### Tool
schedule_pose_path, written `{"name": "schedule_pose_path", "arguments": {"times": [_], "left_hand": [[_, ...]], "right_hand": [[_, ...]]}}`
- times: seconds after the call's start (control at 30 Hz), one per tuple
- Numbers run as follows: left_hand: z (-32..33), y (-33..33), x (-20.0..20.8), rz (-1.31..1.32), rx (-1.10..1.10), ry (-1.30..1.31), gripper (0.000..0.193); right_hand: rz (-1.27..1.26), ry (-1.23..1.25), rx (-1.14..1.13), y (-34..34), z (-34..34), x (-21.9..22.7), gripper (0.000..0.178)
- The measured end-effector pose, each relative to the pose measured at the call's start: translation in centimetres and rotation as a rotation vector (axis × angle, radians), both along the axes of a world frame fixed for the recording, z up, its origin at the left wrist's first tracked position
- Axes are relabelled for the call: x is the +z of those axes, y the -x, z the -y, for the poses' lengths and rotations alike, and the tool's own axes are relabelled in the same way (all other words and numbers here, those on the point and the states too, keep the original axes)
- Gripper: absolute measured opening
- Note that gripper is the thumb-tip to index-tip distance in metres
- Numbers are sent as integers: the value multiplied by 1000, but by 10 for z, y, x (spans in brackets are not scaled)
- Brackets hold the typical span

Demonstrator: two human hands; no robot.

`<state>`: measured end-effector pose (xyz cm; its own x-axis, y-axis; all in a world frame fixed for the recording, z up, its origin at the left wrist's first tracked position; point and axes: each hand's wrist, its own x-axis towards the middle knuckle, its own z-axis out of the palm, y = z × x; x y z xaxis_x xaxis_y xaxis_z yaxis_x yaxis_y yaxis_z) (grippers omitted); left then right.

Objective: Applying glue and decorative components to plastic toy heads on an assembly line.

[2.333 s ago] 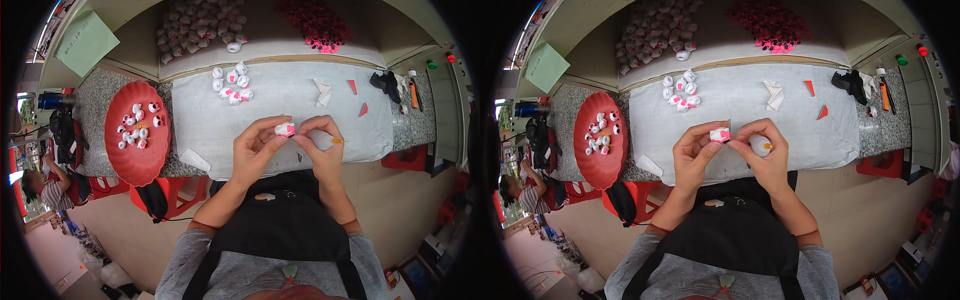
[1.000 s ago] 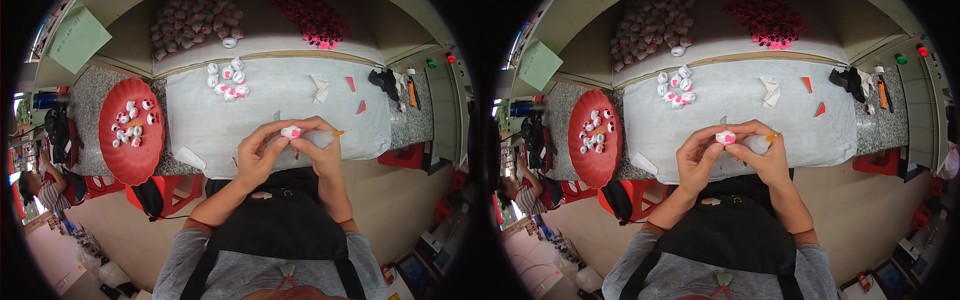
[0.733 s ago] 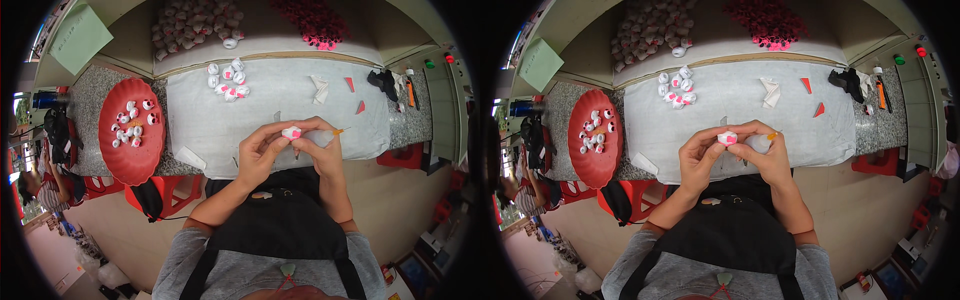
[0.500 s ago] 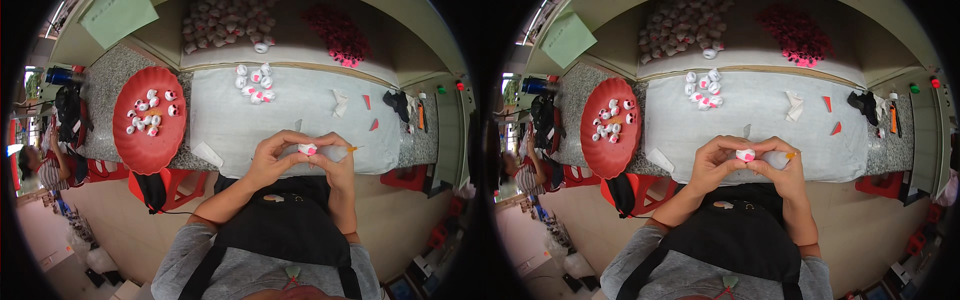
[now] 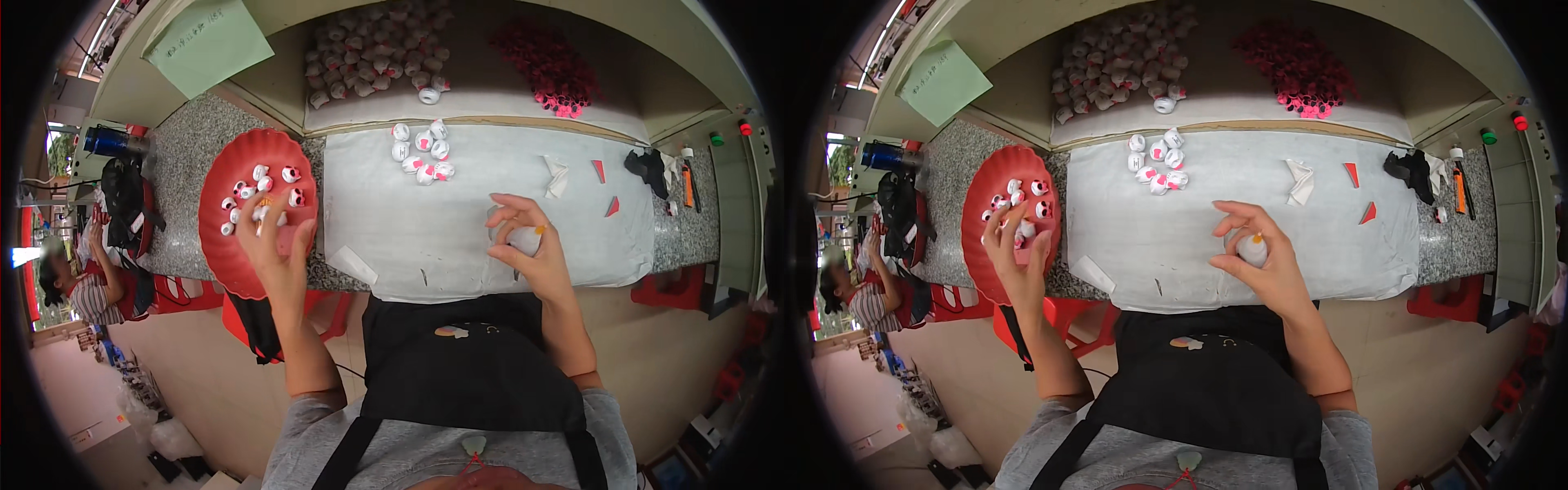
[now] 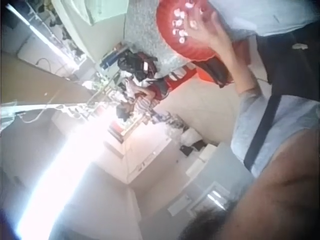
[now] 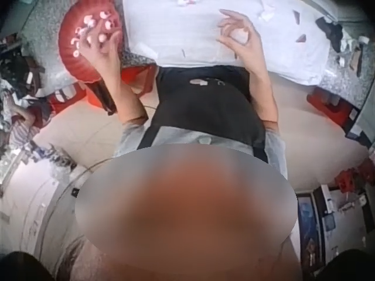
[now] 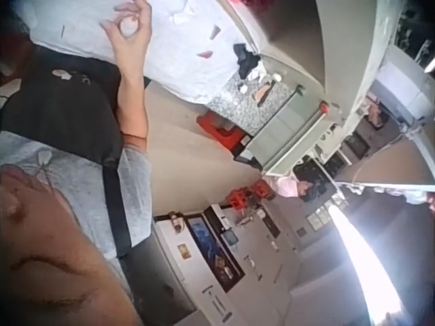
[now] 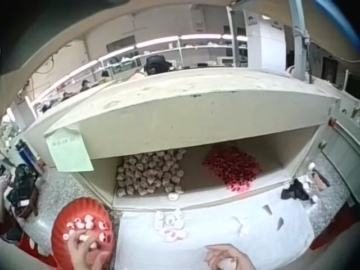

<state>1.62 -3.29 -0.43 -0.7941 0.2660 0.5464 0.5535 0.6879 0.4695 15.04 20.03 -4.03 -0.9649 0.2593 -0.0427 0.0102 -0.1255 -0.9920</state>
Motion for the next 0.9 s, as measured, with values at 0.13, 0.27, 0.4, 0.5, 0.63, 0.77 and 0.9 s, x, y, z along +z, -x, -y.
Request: {"name": "schedule_pose_path", "arguments": {"times": [0.13,0.27,0.4,0.5,0.63,0.77,0.9], "left_hand": [[-69,2,-9,-39,-476,131,30],[-114,6,-22,-27,-474,320,26],[-116,6,-24,28,-542,398,24],[-117,-13,-24,583,-555,-119,26],[-124,-36,-34,977,-762,-708,25],[-130,-57,-34,1276,-812,-1011,26],[-128,-67,-44,1253,-860,-1090,26]], "right_hand": [[-33,41,-150,-13,-4,1,48],[-119,132,-203,-30,-14,-5,38],[-126,201,-220,-43,-22,-8,31],[-67,165,-278,-41,-23,2,23],[-79,147,-374,-42,-25,17,23],[-419,224,-472,-47,-33,10,29],[-412,377,-691,-43,-24,24,31]]}}
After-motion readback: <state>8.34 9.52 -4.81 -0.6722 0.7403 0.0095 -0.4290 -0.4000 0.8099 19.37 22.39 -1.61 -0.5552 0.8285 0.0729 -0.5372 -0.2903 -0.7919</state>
